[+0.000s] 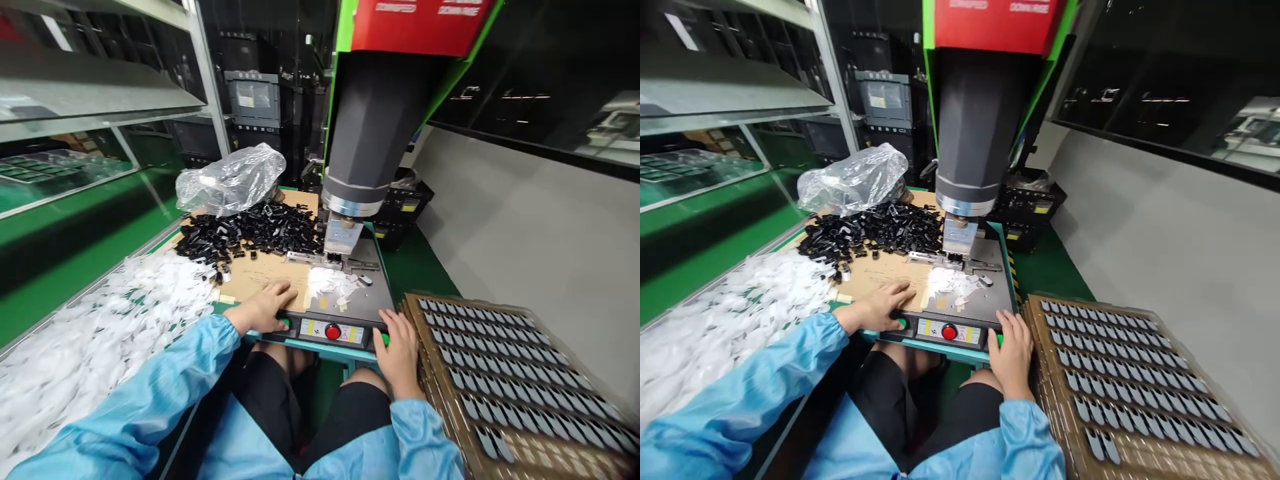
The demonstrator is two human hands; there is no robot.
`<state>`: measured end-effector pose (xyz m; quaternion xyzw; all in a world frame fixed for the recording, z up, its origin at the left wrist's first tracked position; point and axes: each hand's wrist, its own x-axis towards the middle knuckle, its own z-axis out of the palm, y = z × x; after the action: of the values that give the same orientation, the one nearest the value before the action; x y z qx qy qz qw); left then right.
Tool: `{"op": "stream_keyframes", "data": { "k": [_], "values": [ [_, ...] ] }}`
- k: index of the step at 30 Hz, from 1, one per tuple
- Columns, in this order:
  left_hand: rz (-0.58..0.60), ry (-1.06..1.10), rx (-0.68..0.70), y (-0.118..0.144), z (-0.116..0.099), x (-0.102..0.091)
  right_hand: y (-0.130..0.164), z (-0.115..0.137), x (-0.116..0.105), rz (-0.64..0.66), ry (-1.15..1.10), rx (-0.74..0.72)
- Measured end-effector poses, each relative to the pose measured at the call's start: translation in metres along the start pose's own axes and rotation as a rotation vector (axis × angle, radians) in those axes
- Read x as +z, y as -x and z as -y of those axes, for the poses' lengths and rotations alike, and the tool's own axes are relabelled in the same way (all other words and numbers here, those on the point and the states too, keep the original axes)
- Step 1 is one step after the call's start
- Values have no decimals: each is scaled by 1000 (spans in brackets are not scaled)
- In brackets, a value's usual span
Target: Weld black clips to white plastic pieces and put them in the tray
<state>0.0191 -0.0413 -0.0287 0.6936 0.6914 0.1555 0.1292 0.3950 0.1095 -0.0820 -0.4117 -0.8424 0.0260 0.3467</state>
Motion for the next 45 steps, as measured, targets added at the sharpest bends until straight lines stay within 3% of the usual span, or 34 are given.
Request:
{"op": "stream_keyframes", "data": {
  "k": [4,11,20,23,26,30,34,39,45],
  "values": [
    [-50,-112,-1,12,-6,4,24,-27,13,37,81,-70],
    [-18,-179,-17,5,-12,-2,19,-46,24,32,81,-119],
    [-55,-129,-7,5,-5,5,18,-33,24,10,74,-50],
    [-59,-64,17,5,-1,-2,18,-29,23,-6,77,-40],
    [-111,-74,0,9,18,-25,18,-28,22,0,86,-49],
    [-263,-283,-245,26,65,-74,19,-26,22,4,67,-37],
    [-235,-315,-429,45,104,-109,20,-26,25,-2,21,-5],
    [-54,-402,-500,50,113,-112,21,-27,26,3,12,-9],
    [26,-405,-542,33,114,-104,21,-29,24,21,18,-25]
  ]
}}
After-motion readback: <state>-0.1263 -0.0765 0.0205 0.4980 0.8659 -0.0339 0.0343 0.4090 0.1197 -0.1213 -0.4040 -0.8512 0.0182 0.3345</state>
